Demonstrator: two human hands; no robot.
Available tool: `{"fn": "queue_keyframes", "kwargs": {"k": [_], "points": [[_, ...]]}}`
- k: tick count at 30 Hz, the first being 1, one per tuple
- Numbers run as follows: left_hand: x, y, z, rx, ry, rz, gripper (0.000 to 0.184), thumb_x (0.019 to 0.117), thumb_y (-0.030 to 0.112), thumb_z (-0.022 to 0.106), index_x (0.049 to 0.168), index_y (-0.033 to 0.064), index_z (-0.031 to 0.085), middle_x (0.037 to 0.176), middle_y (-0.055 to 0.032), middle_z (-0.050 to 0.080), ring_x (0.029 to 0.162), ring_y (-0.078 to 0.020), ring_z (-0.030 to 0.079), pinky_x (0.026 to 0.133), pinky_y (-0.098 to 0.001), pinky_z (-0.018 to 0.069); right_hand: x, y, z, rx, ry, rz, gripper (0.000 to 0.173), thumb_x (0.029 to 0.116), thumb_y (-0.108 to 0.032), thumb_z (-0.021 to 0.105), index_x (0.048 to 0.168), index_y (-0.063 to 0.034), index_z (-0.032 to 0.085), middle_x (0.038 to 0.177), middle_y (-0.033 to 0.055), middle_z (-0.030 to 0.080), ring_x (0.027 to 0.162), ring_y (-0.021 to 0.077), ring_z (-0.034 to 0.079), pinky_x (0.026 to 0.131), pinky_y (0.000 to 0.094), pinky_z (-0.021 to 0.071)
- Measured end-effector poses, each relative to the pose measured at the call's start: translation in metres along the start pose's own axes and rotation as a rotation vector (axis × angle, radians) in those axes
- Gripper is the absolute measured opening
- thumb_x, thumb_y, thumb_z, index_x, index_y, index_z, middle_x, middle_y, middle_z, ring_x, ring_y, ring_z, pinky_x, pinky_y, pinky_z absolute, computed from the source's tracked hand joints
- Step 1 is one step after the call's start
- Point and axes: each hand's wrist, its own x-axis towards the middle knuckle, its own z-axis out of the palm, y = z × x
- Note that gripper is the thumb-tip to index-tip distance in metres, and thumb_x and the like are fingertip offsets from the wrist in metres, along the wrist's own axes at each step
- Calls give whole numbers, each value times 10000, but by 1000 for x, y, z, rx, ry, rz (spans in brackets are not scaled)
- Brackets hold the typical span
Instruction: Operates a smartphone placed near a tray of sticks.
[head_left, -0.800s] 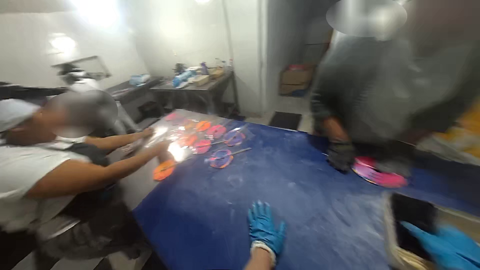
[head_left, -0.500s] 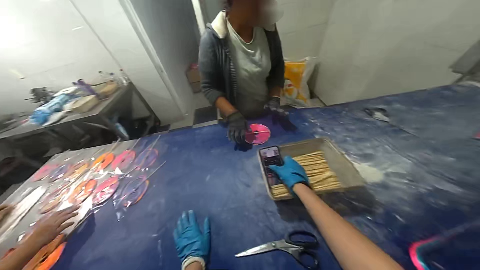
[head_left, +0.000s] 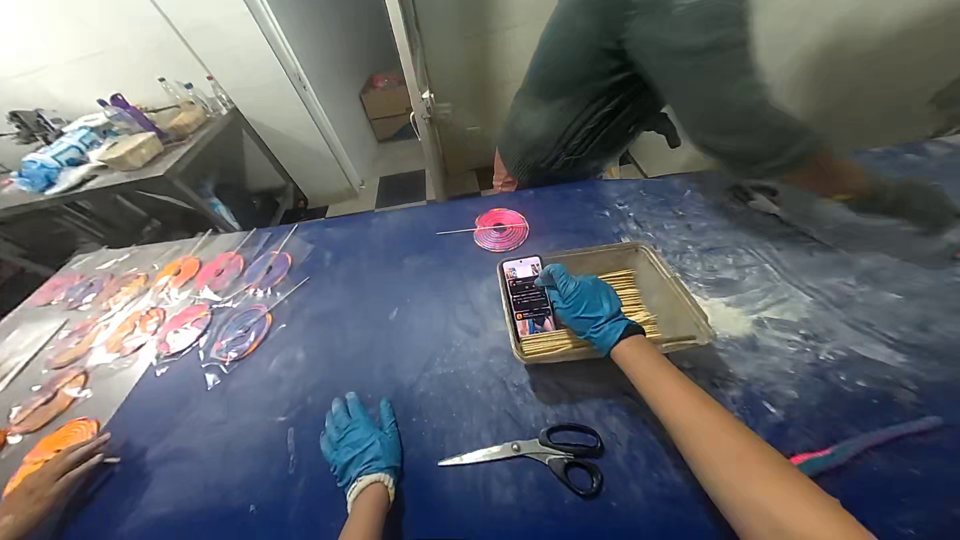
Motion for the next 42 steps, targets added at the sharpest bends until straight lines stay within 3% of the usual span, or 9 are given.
{"fn": "queue_keyframes", "kwargs": {"k": [4, 21, 34, 38, 42], "points": [[2, 1, 1, 11, 1, 4, 815, 973, 668, 390, 1522, 75, 489, 1586, -210, 439, 1483, -398, 397, 1191, -599, 309, -3, 0, 2, -58, 30, -38, 212, 990, -206, 619, 1196, -184, 658, 809, 104, 728, 724, 340, 722, 610, 542, 568], [4, 0, 0, -5, -12, 17, 838, 969, 689, 348, 1545, 90, 459, 1611, -229, 390, 1501, -429, 355, 1197, -624, 275, -3, -3, 2, -102, 107, -16, 208, 1008, -193, 588, 1203, -189, 659, 822, 106, 737, 718, 351, 722, 600, 543, 561], [4, 0, -1, 13, -44, 11, 841, 975, 687, 335, 1564, 94, 429, 1625, -229, 368, 1510, -424, 339, 1202, -622, 265, -3, -6, -4, -105, -69, 26, 264, 979, -205, 608, 1240, -194, 650, 874, 94, 750, 783, 337, 732, 661, 557, 570], [4, 1, -2, 16, -41, 7, 842, 969, 693, 334, 1562, 105, 434, 1625, -219, 372, 1511, -421, 340, 1203, -614, 269, -3, -16, -20, -121, -248, 183, 160, 964, -254, 619, 1076, -201, 720, 869, 99, 741, 858, 326, 719, 726, 565, 544], [4, 1, -3, -1, -43, 4, 836, 974, 686, 337, 1561, 98, 435, 1625, -223, 370, 1514, -414, 337, 1210, -612, 255, -7, -11, -16, -71, -148, 157, 102, 946, -214, 646, 990, -189, 734, 816, 89, 736, 801, 321, 717, 681, 570, 537]]}}
